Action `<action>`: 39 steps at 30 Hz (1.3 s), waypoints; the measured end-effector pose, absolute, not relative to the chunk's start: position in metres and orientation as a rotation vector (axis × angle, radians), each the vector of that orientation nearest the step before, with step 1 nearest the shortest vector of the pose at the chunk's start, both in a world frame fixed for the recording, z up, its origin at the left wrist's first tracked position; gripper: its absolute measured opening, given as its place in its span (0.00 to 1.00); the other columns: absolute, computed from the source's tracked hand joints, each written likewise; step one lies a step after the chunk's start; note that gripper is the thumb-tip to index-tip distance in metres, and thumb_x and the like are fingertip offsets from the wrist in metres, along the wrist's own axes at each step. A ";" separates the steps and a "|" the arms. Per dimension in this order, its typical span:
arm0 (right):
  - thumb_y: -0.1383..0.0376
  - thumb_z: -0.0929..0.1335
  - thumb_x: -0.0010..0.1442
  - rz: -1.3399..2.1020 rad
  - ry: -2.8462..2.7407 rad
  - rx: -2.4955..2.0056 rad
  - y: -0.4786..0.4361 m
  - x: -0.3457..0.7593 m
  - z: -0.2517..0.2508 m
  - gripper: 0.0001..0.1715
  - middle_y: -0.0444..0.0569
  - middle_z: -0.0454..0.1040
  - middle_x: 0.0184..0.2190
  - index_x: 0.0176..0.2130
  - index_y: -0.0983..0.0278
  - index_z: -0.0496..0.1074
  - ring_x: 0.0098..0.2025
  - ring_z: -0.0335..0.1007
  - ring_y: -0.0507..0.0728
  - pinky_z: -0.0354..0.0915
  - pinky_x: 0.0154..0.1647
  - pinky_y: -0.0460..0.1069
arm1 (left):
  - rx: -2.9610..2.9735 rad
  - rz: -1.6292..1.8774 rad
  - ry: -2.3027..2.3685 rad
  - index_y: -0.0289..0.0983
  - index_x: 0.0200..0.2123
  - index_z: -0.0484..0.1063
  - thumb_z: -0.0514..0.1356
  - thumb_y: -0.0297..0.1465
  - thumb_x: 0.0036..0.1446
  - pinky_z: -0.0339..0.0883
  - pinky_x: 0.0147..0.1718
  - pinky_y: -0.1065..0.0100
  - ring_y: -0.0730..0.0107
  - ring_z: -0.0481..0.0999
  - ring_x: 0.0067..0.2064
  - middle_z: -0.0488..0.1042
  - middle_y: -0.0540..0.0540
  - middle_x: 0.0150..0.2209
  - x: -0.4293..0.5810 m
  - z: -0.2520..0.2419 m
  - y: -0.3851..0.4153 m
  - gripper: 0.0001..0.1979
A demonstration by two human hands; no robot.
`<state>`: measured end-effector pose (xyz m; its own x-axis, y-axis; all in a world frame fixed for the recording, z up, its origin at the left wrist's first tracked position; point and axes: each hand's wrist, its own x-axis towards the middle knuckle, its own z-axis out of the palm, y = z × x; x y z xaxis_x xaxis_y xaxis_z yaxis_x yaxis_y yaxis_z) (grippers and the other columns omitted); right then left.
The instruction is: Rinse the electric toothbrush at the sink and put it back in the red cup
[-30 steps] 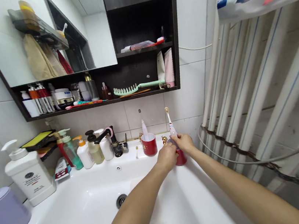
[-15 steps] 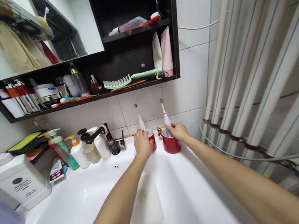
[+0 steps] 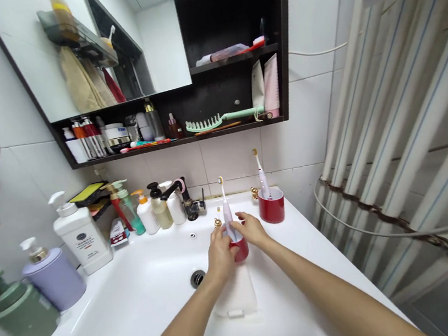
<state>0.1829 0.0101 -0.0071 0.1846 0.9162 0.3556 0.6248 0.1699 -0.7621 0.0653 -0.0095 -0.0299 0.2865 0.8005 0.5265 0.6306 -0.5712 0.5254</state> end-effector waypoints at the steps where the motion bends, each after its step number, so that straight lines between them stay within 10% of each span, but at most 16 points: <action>1: 0.60 0.63 0.42 0.432 -1.555 -1.540 0.008 0.177 -0.012 0.20 0.52 0.70 0.33 0.35 0.68 0.67 0.33 0.65 0.55 0.58 0.34 0.47 | 2.330 1.136 1.327 0.34 0.20 0.65 0.55 0.20 0.36 0.50 0.45 0.61 0.62 0.54 0.48 0.61 0.41 0.44 0.061 -0.036 -0.016 0.05; 9: 0.64 0.63 0.42 0.504 -1.596 -1.555 -0.005 0.150 -0.028 0.09 0.49 0.70 0.27 0.25 0.66 0.68 0.31 0.65 0.55 0.57 0.33 0.47 | 2.253 1.094 1.347 0.34 0.19 0.64 0.55 0.20 0.35 0.52 0.44 0.60 0.61 0.56 0.47 0.61 0.41 0.43 0.050 -0.055 -0.036 0.05; 19: 0.61 0.56 0.49 0.458 -1.509 -1.330 -0.037 0.154 0.025 0.18 0.49 0.67 0.31 0.40 0.65 0.57 0.32 0.64 0.53 0.59 0.31 0.46 | 1.418 1.556 1.167 0.35 0.32 0.63 0.51 0.34 0.44 0.55 0.40 0.63 0.66 0.64 0.40 0.66 0.42 0.36 0.040 -0.020 -0.021 0.12; 24: 0.58 0.55 0.50 1.081 -1.487 -1.272 -0.076 0.147 0.005 0.15 0.41 0.61 0.17 0.31 0.66 0.60 0.16 0.56 0.47 0.56 0.15 0.43 | 0.823 1.354 0.727 0.32 0.30 0.62 0.50 0.36 0.45 0.60 0.33 0.66 0.69 0.70 0.30 0.69 0.42 0.28 0.047 -0.001 -0.018 0.12; 32: 0.62 0.61 0.46 1.694 -1.302 -1.154 -0.087 0.142 -0.010 0.10 0.41 0.59 0.22 0.30 0.66 0.58 0.20 0.56 0.45 0.58 0.20 0.42 | 0.667 1.236 0.641 0.32 0.23 0.62 0.55 0.27 0.41 0.61 0.26 0.74 0.76 0.69 0.23 0.67 0.49 0.19 0.038 -0.016 -0.014 0.04; 39: 0.63 0.57 0.49 1.269 -1.649 -1.440 -0.084 0.143 -0.015 0.08 0.39 0.56 0.18 0.32 0.64 0.57 0.14 0.53 0.45 0.52 0.12 0.41 | 0.562 1.375 0.787 0.32 0.22 0.61 0.52 0.23 0.45 0.62 0.27 0.73 0.75 0.69 0.23 0.67 0.48 0.19 0.034 -0.015 -0.006 0.03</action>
